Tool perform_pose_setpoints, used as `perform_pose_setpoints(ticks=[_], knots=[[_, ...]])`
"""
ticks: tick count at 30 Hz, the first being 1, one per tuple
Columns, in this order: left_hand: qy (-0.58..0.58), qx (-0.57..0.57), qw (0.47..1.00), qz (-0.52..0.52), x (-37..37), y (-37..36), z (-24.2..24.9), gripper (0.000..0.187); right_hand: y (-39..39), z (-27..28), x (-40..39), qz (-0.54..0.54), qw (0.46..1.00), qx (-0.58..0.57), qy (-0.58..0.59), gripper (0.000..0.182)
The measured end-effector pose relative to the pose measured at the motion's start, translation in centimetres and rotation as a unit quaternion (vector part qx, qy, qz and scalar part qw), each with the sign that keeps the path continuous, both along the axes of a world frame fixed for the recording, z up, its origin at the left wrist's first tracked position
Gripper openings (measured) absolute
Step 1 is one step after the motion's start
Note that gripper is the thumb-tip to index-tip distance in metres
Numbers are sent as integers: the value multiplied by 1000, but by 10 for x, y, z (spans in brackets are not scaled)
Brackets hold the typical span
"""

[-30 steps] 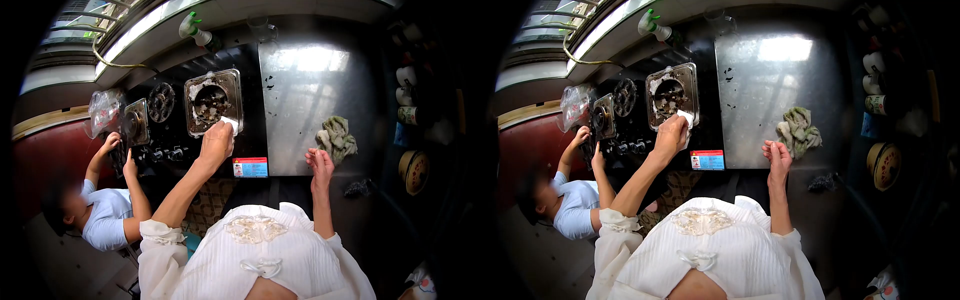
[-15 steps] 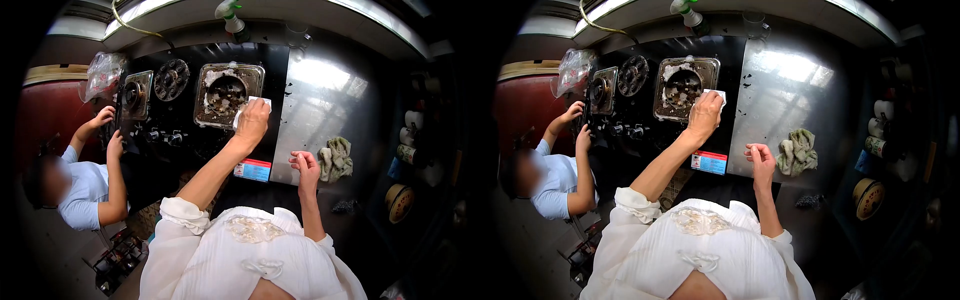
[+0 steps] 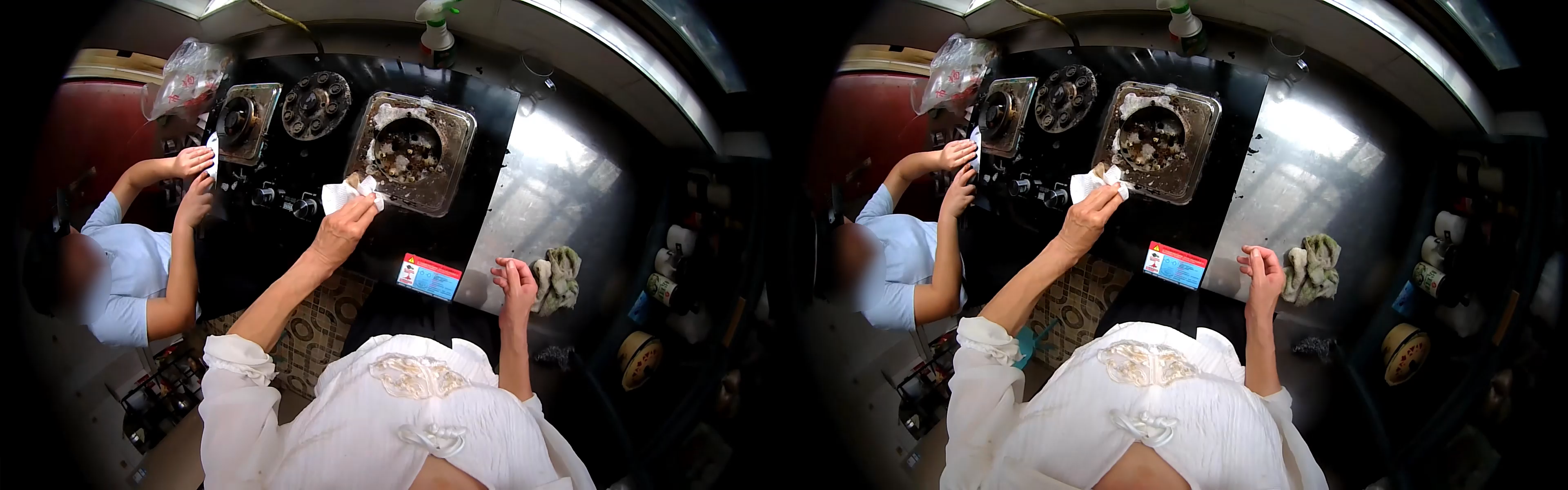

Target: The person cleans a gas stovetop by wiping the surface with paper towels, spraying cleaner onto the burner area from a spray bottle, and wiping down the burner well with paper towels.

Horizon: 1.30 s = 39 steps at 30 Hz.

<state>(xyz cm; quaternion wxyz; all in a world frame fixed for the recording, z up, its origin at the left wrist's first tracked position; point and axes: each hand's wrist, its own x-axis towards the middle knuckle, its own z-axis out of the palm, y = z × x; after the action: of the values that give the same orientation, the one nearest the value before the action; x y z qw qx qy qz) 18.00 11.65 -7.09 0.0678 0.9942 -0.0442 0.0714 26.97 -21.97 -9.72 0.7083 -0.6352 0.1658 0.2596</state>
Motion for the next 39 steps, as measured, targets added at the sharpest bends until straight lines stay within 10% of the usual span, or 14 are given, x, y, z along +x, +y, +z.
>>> perform_pose_setpoints(ticks=[11,30,39], knots=[[-63,-189,924,325,16,23,3,14,-5,0,-16,-9,1000,6,1,18],[-33,-177,981,79,38,-103,-8,19,-10,-5,-16,-7,1000,-9,16,19],[-28,-119,977,174,17,-11,-4,12,-9,-6,-18,-12,1000,-6,11,19]])
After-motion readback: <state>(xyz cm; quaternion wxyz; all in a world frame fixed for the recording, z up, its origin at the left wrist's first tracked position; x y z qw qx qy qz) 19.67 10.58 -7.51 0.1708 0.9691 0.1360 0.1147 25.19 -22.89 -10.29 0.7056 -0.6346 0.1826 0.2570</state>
